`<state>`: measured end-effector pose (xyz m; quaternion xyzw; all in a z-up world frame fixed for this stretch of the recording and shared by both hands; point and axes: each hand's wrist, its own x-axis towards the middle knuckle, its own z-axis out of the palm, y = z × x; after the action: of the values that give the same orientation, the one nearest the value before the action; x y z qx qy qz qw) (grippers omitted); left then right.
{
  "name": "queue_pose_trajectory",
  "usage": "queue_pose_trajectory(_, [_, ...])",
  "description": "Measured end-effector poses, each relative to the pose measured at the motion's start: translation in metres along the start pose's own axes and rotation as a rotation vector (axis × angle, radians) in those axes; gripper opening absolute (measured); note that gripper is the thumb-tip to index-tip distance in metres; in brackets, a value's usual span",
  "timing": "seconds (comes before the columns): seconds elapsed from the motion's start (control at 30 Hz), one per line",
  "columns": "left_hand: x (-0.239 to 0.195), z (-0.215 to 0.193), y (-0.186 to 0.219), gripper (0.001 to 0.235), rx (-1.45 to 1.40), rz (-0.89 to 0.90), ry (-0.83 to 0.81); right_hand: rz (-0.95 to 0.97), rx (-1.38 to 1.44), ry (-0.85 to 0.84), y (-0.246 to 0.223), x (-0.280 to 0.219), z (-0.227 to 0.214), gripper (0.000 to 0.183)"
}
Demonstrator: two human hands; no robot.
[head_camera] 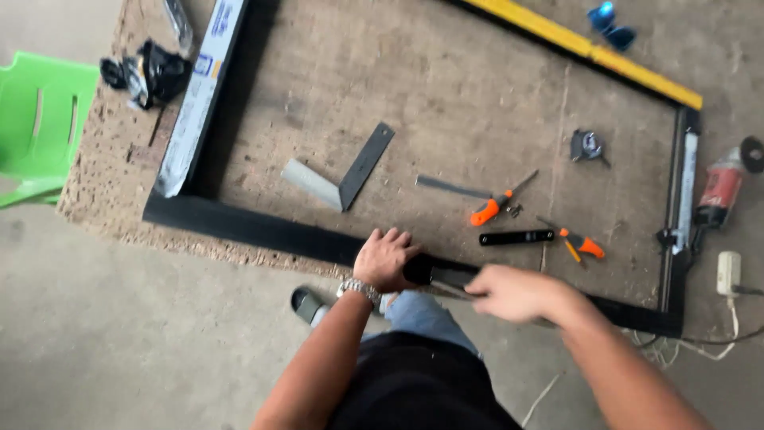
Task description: Measuring and marking a metal frame to align and install hardware components using a square and pencil.
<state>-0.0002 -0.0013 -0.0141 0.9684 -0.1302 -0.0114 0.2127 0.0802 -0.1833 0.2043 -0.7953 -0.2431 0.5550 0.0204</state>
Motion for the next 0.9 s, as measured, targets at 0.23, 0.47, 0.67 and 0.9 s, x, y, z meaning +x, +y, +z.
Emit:
queue_pose_trajectory(0.23, [-0.002, -0.022, 0.013, 0.069, -0.083, -0.072, 0.045, 0.217, 0.8, 1.069, 0.185, -0.022, 0.036, 0.039])
queue_pose_trajectory(0.47, [-0.002, 0.016, 0.093, 0.077, -0.023, 0.035, -0.001, 0.342, 0.899, 1.209, 0.32, 0.055, 0.048, 0.036])
queue_pose_trajectory(0.67, [0.028, -0.008, 0.059, 0.055, -0.225, -0.244, 0.307, 0.256, 0.211, 1.334, 0.383, 0.074, 0.02, 0.051])
queue_pose_trajectory(0.9, [0.033, -0.019, 0.016, 0.042, 0.106, -0.698, 0.287, -0.151, -0.185, 1.598, 0.491, 0.099, 0.011, 0.026])
